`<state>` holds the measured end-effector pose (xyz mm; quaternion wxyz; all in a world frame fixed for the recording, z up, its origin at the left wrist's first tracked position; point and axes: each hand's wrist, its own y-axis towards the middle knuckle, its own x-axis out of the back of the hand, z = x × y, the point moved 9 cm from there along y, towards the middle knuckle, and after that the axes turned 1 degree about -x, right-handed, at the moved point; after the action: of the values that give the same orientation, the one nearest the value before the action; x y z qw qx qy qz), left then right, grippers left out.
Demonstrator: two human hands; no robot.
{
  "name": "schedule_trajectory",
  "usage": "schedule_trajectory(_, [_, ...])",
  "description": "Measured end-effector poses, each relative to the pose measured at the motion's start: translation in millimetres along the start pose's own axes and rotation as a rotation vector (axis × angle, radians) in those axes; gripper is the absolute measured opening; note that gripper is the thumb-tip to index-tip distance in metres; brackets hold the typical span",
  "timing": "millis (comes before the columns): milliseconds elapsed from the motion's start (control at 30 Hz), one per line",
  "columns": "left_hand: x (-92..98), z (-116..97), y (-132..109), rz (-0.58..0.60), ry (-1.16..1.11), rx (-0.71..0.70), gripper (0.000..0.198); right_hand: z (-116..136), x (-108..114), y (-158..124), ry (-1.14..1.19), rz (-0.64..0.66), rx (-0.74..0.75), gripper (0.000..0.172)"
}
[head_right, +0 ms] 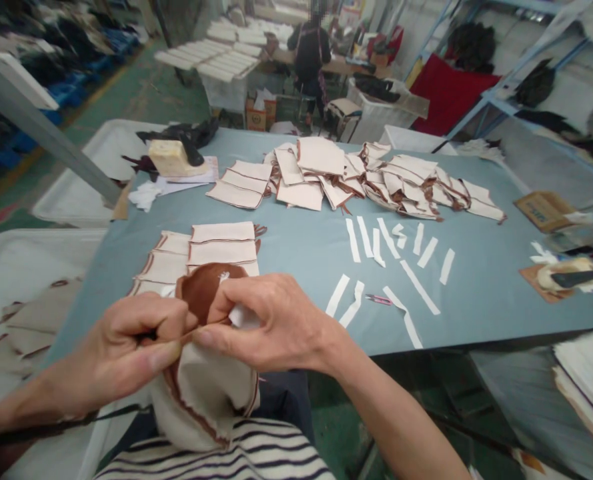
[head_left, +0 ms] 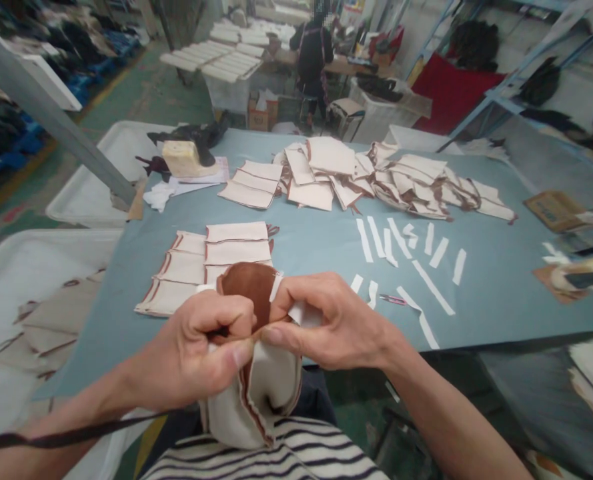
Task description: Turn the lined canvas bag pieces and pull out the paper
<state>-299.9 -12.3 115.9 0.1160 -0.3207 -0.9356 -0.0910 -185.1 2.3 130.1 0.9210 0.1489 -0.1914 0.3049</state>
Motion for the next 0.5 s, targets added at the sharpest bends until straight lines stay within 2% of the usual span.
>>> schedule_trajectory(133, [-1.9,29,-8,-0.056,-0.317,0.101,0.063,-9,1,2,0.038,0.02,-0.052,0.019])
schedule_trajectory(200, [-2.6,40,-11,-0.063,-0.386,0.151,0.066,-9,1,2,0.034,0.019,-0.047,0.019])
schedule_trajectory(267, [-0.4,44,-11,-0.078,-0.357,0.182,0.061,-10,1,2,0.022,0.007,-0.036,0.019])
schedule_trajectory(367, [4.3,33,-8,-0.086,-0.192,0.177,0.05,-11,1,1,0.001,-0.003,-0.029,0.018])
schedule_trajectory(500, [6.3,5,-10,-0.034,0.014,0.084,0.046,-11,2,-1,0.003,0.017,-0.031,0.023])
